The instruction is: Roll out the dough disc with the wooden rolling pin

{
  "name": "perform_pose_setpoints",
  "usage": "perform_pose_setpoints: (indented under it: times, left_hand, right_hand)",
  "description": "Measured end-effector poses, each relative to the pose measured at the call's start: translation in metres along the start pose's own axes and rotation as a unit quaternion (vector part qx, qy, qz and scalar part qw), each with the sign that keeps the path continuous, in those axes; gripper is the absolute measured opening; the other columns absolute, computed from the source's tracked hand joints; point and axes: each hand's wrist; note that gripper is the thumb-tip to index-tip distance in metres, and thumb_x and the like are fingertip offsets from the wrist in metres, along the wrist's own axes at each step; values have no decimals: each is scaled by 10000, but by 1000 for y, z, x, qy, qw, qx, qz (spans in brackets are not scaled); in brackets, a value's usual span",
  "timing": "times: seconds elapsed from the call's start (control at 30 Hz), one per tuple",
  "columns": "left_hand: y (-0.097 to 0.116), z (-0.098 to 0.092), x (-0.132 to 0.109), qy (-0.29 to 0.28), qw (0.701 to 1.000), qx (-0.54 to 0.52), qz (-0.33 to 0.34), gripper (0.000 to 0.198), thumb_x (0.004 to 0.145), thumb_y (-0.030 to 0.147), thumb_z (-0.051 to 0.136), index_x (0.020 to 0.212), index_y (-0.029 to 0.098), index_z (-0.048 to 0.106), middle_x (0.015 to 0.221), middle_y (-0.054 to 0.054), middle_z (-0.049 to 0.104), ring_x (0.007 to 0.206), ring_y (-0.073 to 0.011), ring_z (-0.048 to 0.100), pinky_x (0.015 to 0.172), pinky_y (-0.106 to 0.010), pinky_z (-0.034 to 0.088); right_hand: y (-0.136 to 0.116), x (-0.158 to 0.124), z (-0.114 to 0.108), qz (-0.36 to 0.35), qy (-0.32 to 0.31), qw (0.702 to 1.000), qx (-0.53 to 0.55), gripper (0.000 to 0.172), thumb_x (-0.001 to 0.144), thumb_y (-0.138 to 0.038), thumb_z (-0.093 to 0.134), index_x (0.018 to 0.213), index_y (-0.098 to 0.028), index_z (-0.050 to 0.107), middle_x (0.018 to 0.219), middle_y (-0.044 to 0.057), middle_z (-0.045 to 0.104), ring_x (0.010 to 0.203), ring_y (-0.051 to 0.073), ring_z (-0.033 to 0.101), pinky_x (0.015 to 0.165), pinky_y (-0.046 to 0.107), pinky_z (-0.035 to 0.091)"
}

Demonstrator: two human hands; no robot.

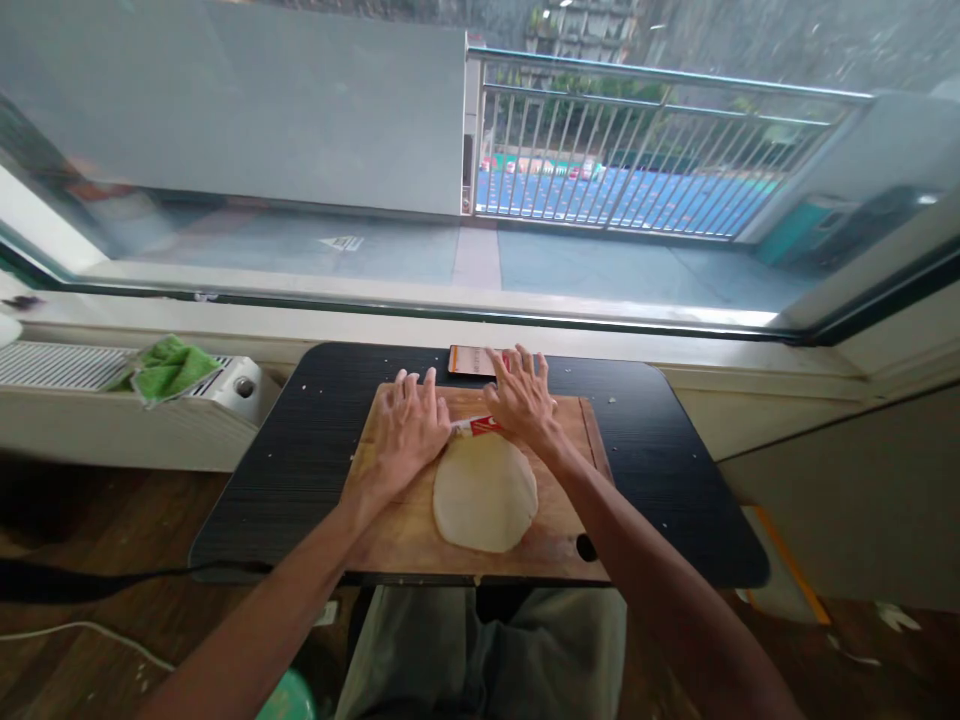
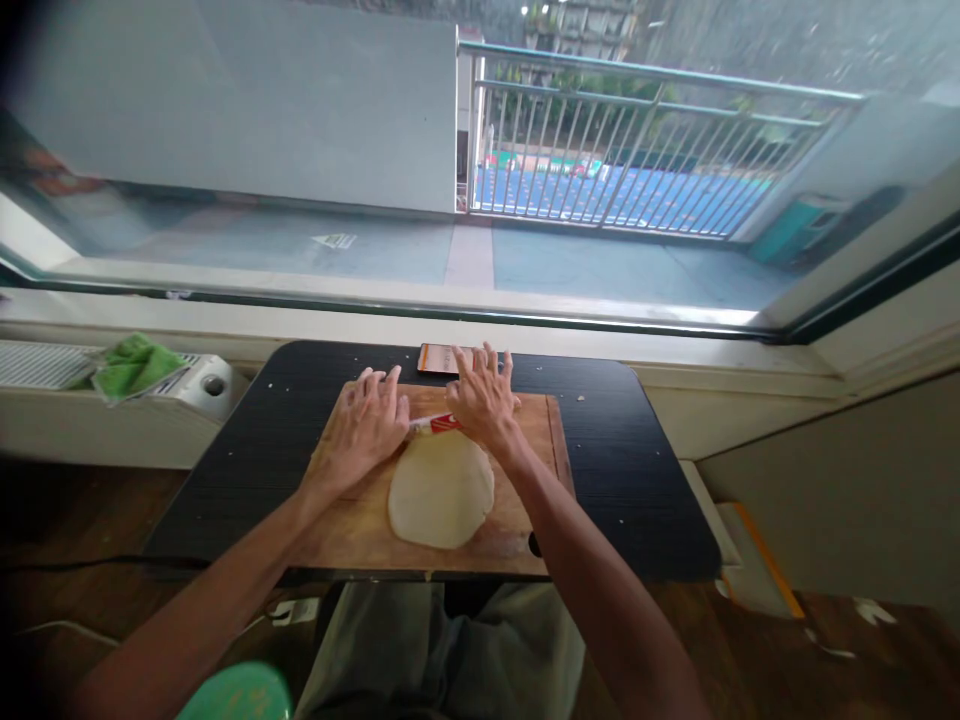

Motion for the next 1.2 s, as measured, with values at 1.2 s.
perform_pose_setpoints:
  times: [1.2]
  left_hand:
    - [22, -27, -107, -117, 983, -63, -126, 612, 1016, 600, 612, 1362, 97, 665, 1351, -268, 720, 1319, -428, 661, 1078, -537, 548]
  right_hand:
    - [70, -113, -41, -39, 45, 995, 75, 292, 1126, -291, 568, 1400, -251, 663, 1332, 139, 761, 1214, 318, 668, 1089, 487, 467]
Point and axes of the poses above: each hand's wrist, its own x-axis towards the middle knuckle, its own z-axis out of the palm, y = z × x
